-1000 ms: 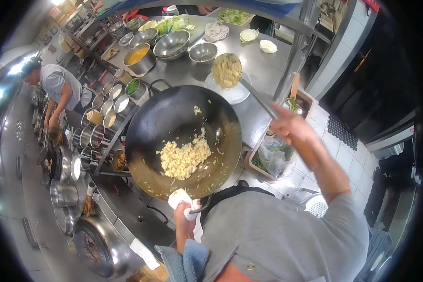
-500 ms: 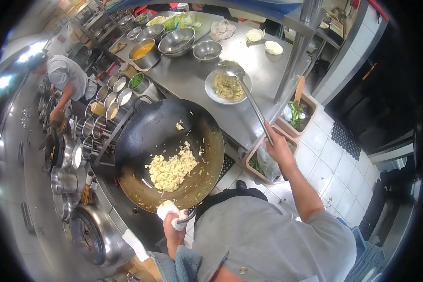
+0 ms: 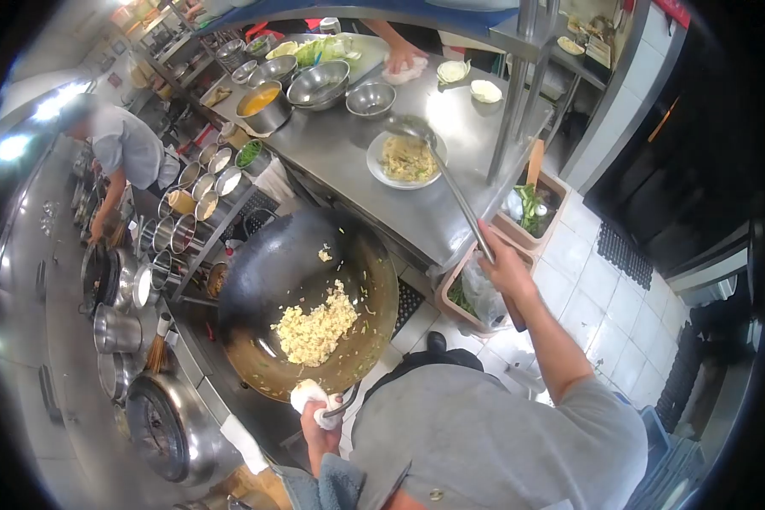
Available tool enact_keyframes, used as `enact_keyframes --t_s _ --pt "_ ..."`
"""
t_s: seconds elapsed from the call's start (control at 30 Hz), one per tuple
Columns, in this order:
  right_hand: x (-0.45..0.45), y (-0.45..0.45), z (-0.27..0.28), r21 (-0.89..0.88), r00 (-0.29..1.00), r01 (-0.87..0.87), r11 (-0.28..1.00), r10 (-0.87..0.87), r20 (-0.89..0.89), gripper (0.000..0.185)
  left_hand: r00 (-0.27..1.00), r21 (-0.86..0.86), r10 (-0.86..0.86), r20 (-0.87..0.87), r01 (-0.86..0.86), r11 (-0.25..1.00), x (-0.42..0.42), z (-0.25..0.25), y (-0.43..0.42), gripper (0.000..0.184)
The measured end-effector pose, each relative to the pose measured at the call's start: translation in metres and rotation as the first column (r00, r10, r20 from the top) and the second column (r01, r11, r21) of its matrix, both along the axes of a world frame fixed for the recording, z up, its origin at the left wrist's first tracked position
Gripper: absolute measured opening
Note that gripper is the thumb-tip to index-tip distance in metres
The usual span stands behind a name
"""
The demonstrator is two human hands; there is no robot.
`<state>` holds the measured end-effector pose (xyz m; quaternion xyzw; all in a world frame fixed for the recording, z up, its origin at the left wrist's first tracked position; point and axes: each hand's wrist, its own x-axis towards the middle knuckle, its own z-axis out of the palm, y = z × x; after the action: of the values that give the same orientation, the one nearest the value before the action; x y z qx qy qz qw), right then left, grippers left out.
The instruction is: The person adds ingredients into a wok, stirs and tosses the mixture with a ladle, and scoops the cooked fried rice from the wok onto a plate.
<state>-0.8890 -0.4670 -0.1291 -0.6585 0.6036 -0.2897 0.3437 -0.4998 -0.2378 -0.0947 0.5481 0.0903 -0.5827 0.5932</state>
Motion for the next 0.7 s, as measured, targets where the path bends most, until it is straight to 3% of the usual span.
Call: enact_keyframes --t_s 0.2,0.33,0.43,0.53,0.67,0.7 --pt "0.043 -0.016 -0.005 -0.037 0.998 0.053 0.998 -0.054 -0.03 0.073 0.997 -0.043 -0.031 -0.064 0.029 0.999 0.033 0.02 0.01 0.03" --pt "-0.001 -0.034 0.011 -0.03 0.997 0.061 0.998 -0.059 0.051 0.074 0.999 0.006 -0.044 -0.012 0.044 0.999 -0.014 0.017 0.004 0.029" --pt "-0.012 -0.037 -0.006 -0.022 0.999 0.014 1.0 -0.013 0.043 0.073 0.995 0.006 -0.088 -0.037 0.088 0.996 -0.026 0.019 -0.004 0.028" --pt "-0.008 -0.041 0.004 0.119 0.999 0.049 0.992 -0.051 0.011 0.073 0.992 0.016 -0.111 -0.056 0.112 0.994 -0.036 0.038 -0.016 0.025" --pt "-0.002 -0.057 -0.006 0.044 0.966 0.135 0.99 -0.141 0.216 0.071 0.988 0.0 -0.139 -0.066 0.14 0.99 -0.028 0.042 -0.021 0.023" --pt "0.0 -0.062 0.013 0.166 0.959 0.11 0.98 -0.148 0.241 0.07 0.986 0.002 -0.152 -0.067 0.153 0.988 -0.025 0.037 -0.018 0.023"
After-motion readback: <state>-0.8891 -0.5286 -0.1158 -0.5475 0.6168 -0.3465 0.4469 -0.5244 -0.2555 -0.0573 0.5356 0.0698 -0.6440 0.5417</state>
